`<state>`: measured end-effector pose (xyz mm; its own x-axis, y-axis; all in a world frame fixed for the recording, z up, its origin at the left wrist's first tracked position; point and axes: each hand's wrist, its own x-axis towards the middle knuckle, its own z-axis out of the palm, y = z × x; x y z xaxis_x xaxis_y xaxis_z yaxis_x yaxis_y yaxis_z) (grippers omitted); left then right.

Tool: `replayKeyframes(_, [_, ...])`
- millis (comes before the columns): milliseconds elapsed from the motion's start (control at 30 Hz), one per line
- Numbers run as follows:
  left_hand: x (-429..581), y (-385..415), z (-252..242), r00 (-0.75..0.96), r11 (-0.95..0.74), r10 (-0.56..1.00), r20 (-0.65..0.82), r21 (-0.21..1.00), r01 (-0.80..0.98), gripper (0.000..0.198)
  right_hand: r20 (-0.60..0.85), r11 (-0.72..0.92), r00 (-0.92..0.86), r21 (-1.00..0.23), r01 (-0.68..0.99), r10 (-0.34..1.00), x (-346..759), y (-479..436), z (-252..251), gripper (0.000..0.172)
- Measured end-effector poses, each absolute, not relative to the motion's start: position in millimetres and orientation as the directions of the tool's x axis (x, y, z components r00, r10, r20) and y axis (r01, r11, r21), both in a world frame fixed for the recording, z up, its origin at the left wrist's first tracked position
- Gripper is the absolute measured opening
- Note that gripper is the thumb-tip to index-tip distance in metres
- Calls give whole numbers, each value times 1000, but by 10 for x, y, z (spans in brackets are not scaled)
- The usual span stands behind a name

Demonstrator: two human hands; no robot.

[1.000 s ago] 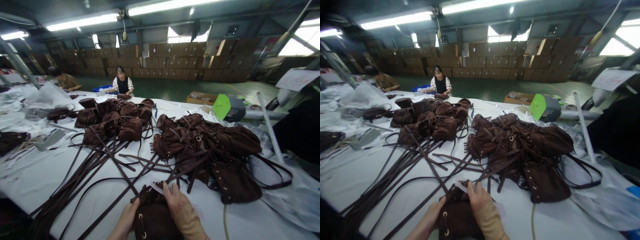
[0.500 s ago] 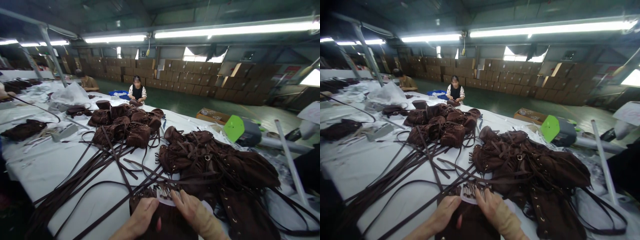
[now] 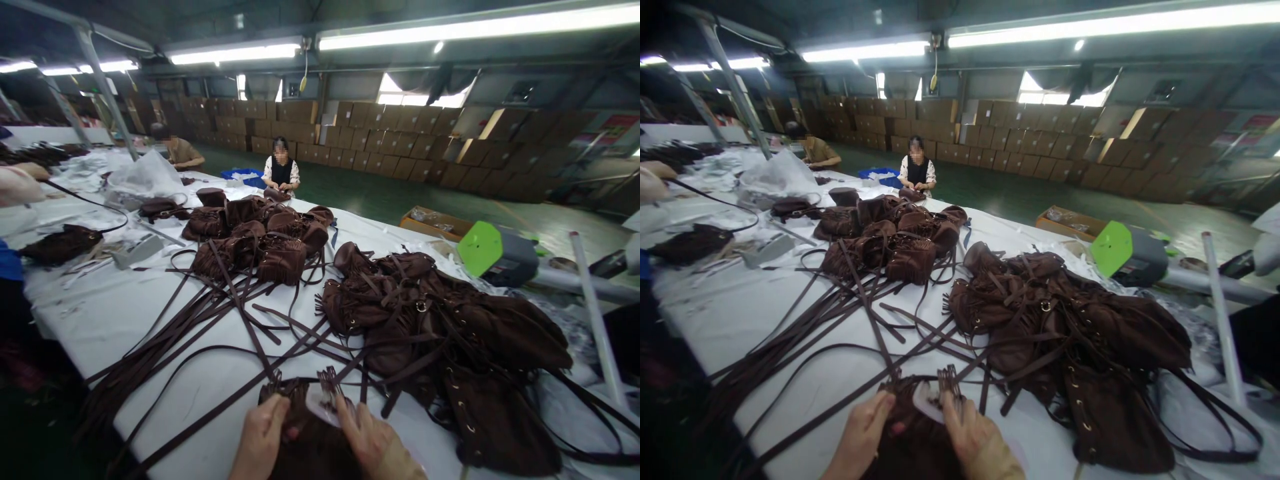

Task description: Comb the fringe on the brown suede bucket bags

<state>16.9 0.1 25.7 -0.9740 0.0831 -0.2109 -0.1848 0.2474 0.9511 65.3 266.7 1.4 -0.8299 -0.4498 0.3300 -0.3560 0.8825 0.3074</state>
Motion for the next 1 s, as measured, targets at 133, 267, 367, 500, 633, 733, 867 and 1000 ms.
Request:
replayKeyframes(133, [104,-396,248,-960,324,45,-276,913,-248,51,355,907,-844,282,-312,-401,820,2798,-21,62])
replayKeyframes(267, [85,-294,332,-960,298,266,-89,955,-6,39,303,911,-869,257,-322,-392,727,2474,198,60])
replayKeyframes(367, [76,4,344,-871,135,487,-63,991,4,63,281,877,-841,284,-388,-463,559,2212,398,55])
replayKeyframes(500, [103,250,244,-862,-73,493,-122,981,-181,56,294,843,-801,318,-433,-522,472,2121,551,47])
replayKeyframes(633, [290,228,355,-755,203,594,-279,960,-195,41,240,784,-756,319,-532,-610,544,2162,584,47])
replayKeyframes(733, [434,132,533,-629,321,686,-367,928,-191,51,189,722,-699,258,-642,-690,570,2226,580,45])
replayKeyframes(867, [529,-30,555,-518,308,715,-469,877,-369,58,113,687,-679,188,-702,-725,543,2384,534,39])
replayKeyframes(1000, [546,-130,425,-500,322,679,-537,831,-454,60,61,692,-694,175,-700,-717,615,2423,429,39])
